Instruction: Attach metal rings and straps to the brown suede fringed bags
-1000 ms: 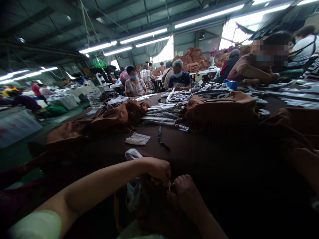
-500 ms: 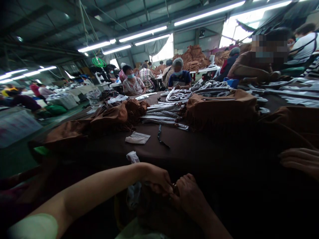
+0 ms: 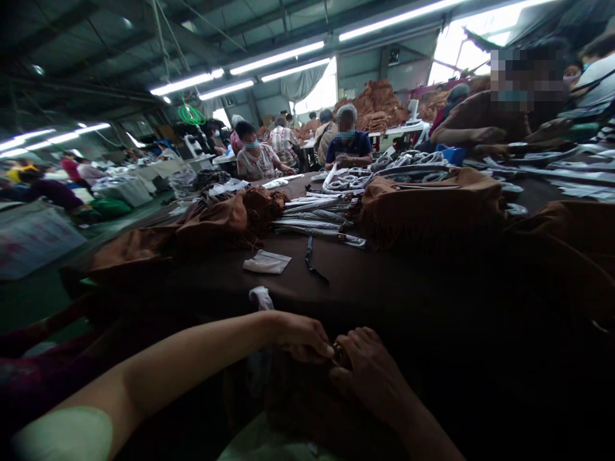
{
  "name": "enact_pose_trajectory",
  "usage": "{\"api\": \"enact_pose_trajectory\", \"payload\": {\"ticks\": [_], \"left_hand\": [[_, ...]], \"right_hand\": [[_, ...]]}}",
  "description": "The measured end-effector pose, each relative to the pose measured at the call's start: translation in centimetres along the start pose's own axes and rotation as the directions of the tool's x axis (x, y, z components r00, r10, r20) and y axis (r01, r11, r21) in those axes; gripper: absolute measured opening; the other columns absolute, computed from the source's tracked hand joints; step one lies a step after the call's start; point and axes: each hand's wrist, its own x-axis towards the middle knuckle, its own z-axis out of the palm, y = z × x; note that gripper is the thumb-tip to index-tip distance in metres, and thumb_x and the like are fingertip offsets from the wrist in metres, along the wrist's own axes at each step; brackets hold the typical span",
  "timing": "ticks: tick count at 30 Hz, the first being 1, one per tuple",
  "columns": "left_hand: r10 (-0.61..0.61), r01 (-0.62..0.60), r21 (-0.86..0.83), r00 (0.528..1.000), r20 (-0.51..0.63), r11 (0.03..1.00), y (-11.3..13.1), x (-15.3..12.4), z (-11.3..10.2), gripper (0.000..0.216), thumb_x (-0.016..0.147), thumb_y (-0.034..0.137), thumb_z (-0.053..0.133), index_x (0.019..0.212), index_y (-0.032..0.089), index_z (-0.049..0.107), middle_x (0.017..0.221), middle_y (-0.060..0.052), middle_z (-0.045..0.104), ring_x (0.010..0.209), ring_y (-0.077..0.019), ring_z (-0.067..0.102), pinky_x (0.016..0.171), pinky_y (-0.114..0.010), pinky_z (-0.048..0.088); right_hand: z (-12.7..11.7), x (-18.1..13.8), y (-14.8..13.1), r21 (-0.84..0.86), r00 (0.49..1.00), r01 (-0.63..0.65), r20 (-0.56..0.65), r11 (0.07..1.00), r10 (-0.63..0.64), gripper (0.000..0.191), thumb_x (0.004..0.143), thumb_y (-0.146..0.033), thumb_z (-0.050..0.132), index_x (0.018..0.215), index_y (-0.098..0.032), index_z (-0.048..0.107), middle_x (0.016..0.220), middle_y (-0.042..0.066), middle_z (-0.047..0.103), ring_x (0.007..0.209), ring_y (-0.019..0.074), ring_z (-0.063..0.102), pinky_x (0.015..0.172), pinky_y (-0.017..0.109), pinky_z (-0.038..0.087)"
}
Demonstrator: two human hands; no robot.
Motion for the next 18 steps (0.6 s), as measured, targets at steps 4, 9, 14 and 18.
{"api": "enact_pose_trajectory", "payload": {"ticks": [4, 9, 14, 18], "left_hand": [[-0.063, 0.072, -0.059, 0.988, 0.139, 0.996, 1.1, 0.0, -1.4, 0.049, 0.059, 0.062, 0.075, 0.055, 0.016, 0.057, 0.039, 0.005, 0.027, 0.031, -0.0043, 0.015, 0.030, -0.017, 0.012], [-0.248, 0.266, -0.087, 0.952, 0.180, 0.960, 1.7, 0.6, -1.9, 0.038, 0.052, 0.045, 0.084, 0.050, 0.019, 0.057, 0.034, 0.003, 0.028, 0.030, -0.0070, 0.016, 0.027, -0.019, 0.015], [-0.211, 0.199, 0.068, 0.937, 0.278, 0.978, 2.0, 0.7, -1.6, 0.044, 0.055, 0.056, 0.080, 0.053, 0.017, 0.060, 0.037, 0.001, 0.032, 0.031, -0.0068, 0.020, 0.029, -0.019, 0.016], [-0.130, 0.105, 0.153, 0.978, 0.160, 0.983, 0.9, 0.4, -0.2, 0.054, 0.055, 0.068, 0.074, 0.056, 0.016, 0.060, 0.044, 0.000, 0.043, 0.037, -0.0095, 0.037, 0.035, -0.021, 0.030]], "right_hand": [[-0.4, 0.0, -0.4, 0.037, 0.992, -0.121, 0.045, 0.992, 0.119, 0.012, 0.083, -0.027, 0.066, 0.084, -0.022, 0.056, 0.087, 0.001, 0.061, 0.084, 0.0200, 0.054, 0.076, 0.034, 0.039], [-0.1, -0.1, -0.7, 0.025, 0.998, -0.045, 0.046, 0.999, 0.044, 0.013, 0.081, -0.027, 0.068, 0.079, -0.021, 0.056, 0.080, 0.000, 0.061, 0.077, 0.0182, 0.053, 0.073, 0.032, 0.036], [0.7, -0.6, -0.5, -0.005, 0.997, -0.012, -0.073, 1.000, 0.011, 0.018, 0.076, -0.019, 0.068, 0.066, -0.019, 0.053, 0.065, -0.001, 0.057, 0.065, 0.0157, 0.050, 0.068, 0.032, 0.033], [1.1, -1.0, -0.2, 0.045, 0.997, 0.013, -0.078, 0.999, -0.009, 0.019, 0.077, -0.019, 0.067, 0.067, -0.019, 0.051, 0.064, -0.002, 0.057, 0.064, 0.0145, 0.051, 0.072, 0.032, 0.035]]}}
